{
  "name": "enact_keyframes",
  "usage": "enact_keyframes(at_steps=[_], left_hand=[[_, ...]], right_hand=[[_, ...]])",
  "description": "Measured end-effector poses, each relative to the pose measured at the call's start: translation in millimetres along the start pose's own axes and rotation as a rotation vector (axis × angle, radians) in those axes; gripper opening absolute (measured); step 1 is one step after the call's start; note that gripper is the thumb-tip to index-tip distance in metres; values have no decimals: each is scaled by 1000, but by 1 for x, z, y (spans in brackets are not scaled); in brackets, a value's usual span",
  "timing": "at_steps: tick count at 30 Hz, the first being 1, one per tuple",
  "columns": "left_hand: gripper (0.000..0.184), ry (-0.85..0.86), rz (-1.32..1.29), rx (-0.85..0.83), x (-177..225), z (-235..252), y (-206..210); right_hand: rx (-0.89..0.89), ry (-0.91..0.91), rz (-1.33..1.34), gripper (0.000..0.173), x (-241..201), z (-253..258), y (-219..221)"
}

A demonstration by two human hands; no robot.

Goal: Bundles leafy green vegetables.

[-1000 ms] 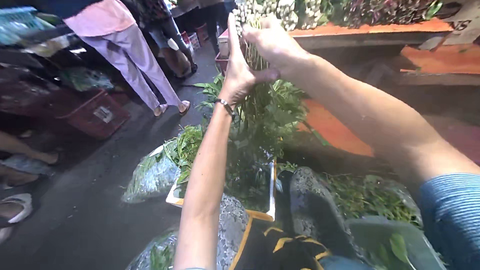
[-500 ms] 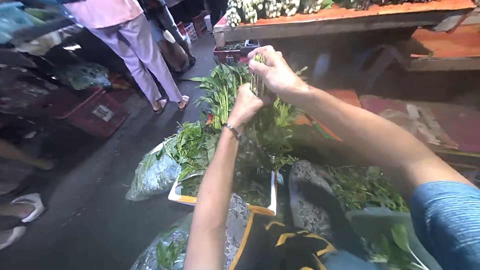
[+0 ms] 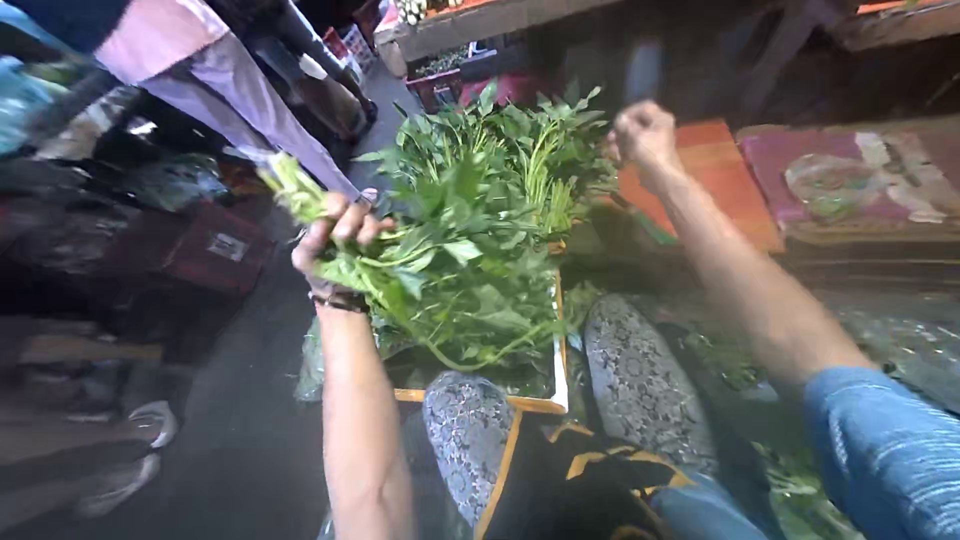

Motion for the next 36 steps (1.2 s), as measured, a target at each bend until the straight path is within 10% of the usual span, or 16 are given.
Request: enact_keyframes(at_steps=[6,12,20,26,36], left_hand=[[27,128,-128,153,39,-53,-34],[21,-273,598,354,28,-3,16],[18,-845,1159,-155,-194,47,144],[37,-1001,1120,-701,-396,3,181],[31,-831,1292,-1016,-459,-51,242]], right_hand=[[-32,266,-795,44,179,-8,-5],[-125,346,-872,39,156,-39,-27],[107,425,-100,32,108,-99,-176],[150,728,140,35,145,-233,-172],[257,806,232,36,184,-281,-150]])
Point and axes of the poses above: each hand's wrist, its own z-axis towards the middle knuckle, its own y-axis out of the palm, x = y × z, the point moved 5 cm from there along z, towards the middle knuckle, and after that the axes turned 7 degrees about y, right-handed, at the moved point
